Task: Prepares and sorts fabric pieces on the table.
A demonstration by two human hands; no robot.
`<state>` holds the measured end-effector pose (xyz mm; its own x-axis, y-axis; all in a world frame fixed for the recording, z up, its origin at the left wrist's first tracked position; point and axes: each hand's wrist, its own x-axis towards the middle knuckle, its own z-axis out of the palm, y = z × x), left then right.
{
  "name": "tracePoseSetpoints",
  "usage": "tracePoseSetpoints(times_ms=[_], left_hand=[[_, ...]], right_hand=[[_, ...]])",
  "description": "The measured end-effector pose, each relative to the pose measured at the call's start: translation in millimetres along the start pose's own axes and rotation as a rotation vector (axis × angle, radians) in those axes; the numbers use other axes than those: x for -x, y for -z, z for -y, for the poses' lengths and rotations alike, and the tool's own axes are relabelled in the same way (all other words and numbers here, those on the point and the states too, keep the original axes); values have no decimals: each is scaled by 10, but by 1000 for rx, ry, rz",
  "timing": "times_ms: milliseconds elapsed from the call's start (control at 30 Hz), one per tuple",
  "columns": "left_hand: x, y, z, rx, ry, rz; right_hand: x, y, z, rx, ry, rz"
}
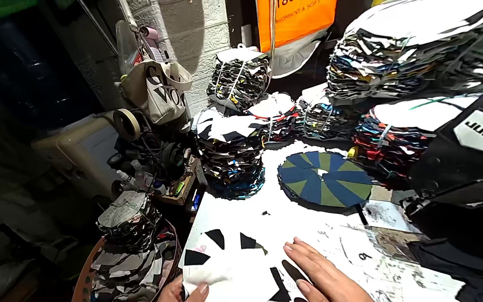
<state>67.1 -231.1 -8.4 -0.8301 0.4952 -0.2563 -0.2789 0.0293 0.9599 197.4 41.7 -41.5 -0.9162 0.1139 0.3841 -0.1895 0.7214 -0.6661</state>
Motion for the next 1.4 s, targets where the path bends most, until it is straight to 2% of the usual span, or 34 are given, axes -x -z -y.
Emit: tracePoseSetpoints(times_ms=[133, 400, 567, 733, 1033, 1167, 1267, 1400], left_hand=[[-129, -73, -370, 110, -104, 30], [-862, -486, -1681, 62, -413, 141], [-1285, -864, -2300, 266, -423, 234], [-1485, -1124, -2541, 431, -415, 265], [-1897, -1194, -2494, 489, -315, 274], [-1959, -1213, -2442, 496, -291, 300], [-1896, -1266, -2465, 500, -268, 308], [-1667, -1349, -2491, 490, -281, 377]], right_hand=[[-6, -10, 16, -15, -16, -5], [-7, -3, 38, -2, -17, -12], [-18, 6, 35, -21, -10, -26], [-20, 1, 25, -32, 1, -57], [-19, -4, 6, -75, -20, -59], [-215, 169, 129, -319, -153, -166], [-715, 378, 370, -818, -218, -269], [-1440, 705, 538, -1491, -261, -182]])
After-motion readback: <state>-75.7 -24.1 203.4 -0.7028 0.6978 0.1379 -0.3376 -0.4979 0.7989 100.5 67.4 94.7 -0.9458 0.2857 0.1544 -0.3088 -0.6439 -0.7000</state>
